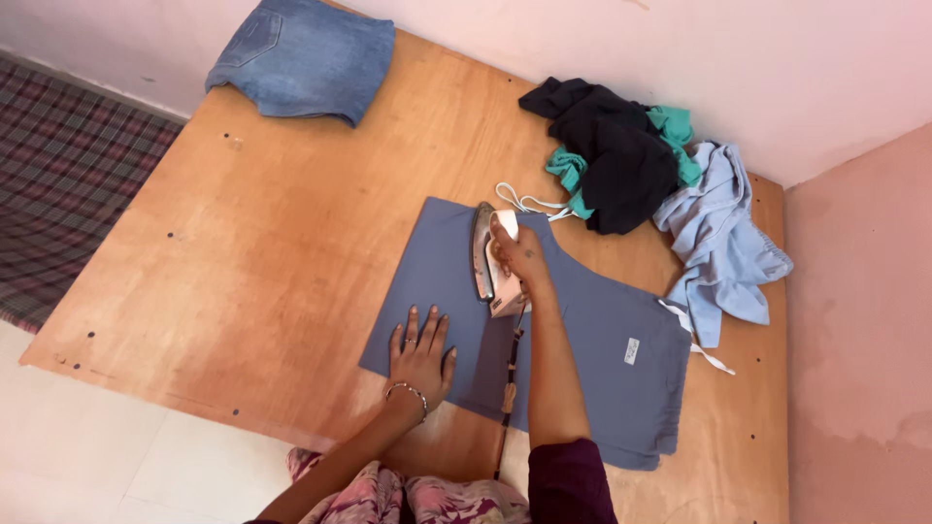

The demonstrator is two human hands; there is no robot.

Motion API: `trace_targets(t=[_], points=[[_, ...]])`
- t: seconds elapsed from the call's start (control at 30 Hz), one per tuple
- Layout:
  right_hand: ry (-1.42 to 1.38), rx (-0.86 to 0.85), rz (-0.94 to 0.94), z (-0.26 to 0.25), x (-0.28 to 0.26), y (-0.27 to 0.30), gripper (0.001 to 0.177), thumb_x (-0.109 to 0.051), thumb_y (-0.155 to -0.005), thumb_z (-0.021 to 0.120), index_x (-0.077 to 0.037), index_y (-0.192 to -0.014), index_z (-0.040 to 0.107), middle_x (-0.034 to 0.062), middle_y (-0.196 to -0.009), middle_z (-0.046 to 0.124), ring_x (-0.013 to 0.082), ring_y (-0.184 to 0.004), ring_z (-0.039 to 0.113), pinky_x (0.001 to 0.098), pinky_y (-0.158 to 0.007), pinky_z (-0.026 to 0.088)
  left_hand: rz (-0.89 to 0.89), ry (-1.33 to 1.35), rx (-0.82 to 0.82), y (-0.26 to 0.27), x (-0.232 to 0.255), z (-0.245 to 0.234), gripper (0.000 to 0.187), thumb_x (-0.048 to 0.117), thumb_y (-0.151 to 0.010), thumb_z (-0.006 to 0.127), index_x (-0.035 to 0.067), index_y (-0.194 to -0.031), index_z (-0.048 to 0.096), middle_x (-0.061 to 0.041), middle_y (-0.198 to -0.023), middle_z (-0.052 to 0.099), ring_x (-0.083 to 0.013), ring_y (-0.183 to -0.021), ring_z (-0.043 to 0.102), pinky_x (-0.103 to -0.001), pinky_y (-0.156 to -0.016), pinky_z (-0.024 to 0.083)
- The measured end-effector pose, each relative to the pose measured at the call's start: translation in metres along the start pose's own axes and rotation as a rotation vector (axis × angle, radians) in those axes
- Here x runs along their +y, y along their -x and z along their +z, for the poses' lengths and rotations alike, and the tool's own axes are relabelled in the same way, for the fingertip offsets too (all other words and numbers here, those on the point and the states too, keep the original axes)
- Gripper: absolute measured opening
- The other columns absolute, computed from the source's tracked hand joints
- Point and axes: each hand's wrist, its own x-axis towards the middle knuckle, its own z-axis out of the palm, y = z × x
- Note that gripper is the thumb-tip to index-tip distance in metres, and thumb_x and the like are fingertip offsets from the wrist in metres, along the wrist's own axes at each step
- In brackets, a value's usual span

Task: The person irons a gray t-shirt laid flat on a wooden table, then folds it and sets it aside. Next, they unfold a black polo shirt, lay it flat, and iron it. The person uses a handheld electric iron throughout.

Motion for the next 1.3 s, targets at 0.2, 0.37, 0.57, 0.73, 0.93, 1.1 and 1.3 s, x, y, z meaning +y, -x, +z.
trace_targets(t=[0.2,0.37,0.57,0.73,0.93,1.1,1.3], points=[[0.166,0.033,0.103,0.023,-0.028,0.069,0.048,-0.043,-0.099,0.065,-0.003,-0.073,0.059,0.0012,-0.053,0.053,0.0097,-0.04,0.047,0.0272,-0.038,0.035,0.023,0.16,-0.109,-0.012,-0.019,-0.03,0.052,0.032,-0.092,0.055,0.012,-0.14,0.055,-0.007,-0.155,0.047,-0.0316,-0.148,0.034,-0.05,-0.114,0.027],[0.292,-0.143,0.111,0.041,-0.035,0.14,0.039,-0.04,-0.097,0.064,-0.001,-0.091,0.064,0.002,-0.06,0.057,0.0093,-0.044,0.052,0.0285,-0.04,0.042,0.102,0.261,0.184,-0.002,-0.057,-0.053,0.04,0.022,-0.093,0.06,0.008,-0.129,0.066,-0.008,-0.142,0.062,-0.0225,-0.14,0.049,-0.047,-0.116,0.029],[0.357,-0.076,0.107,0.061,-0.035,0.135,0.044,-0.041,-0.097,0.062,0.003,-0.095,0.065,0.0046,-0.059,0.061,0.0118,-0.043,0.055,0.03,-0.041,0.044,0.027,0.276,0.17,-0.01,-0.053,-0.056,0.035,0.019,-0.088,0.061,0.01,-0.121,0.07,-0.004,-0.136,0.066,-0.0196,-0.137,0.051,-0.045,-0.114,0.03],[0.31,-0.012,0.052,0.068,-0.032,0.074,0.043,-0.041,-0.097,0.063,0.001,-0.086,0.067,0.0058,-0.057,0.06,0.012,-0.045,0.056,0.0313,-0.042,0.045,0.022,0.281,0.18,-0.012,-0.051,-0.057,0.034,0.018,-0.088,0.061,0.011,-0.12,0.071,-0.003,-0.135,0.067,-0.0191,-0.136,0.052,-0.044,-0.114,0.031],[0.33,0.033,-0.036,0.077,-0.021,-0.009,0.051,-0.041,-0.099,0.062,0.001,-0.071,0.064,0.0056,-0.05,0.057,0.0134,-0.042,0.056,0.0311,-0.042,0.044,0.038,0.284,0.221,-0.012,-0.053,-0.057,0.034,0.018,-0.087,0.062,0.011,-0.119,0.071,-0.003,-0.134,0.068,-0.0191,-0.135,0.054,-0.043,-0.113,0.033],[0.107,0.066,-0.069,0.086,-0.002,-0.042,0.046,-0.039,-0.099,0.064,-0.002,-0.073,0.062,0.0025,-0.053,0.055,0.012,-0.043,0.049,0.033,-0.04,0.037,0.053,0.268,0.235,-0.011,-0.052,-0.053,0.034,0.018,-0.087,0.062,0.01,-0.119,0.07,-0.005,-0.134,0.067,-0.0206,-0.134,0.054,-0.044,-0.111,0.034],[0.215,0.03,-0.016,0.096,-0.002,-0.005,0.05,-0.041,-0.1,0.063,0.0,-0.072,0.062,0.003,-0.052,0.057,0.0119,-0.041,0.054,0.0315,-0.041,0.043,0.064,0.277,0.249,-0.01,-0.057,-0.045,0.032,0.017,-0.089,0.061,0.01,-0.12,0.07,-0.006,-0.134,0.068,-0.0211,-0.134,0.055,-0.044,-0.11,0.035]])
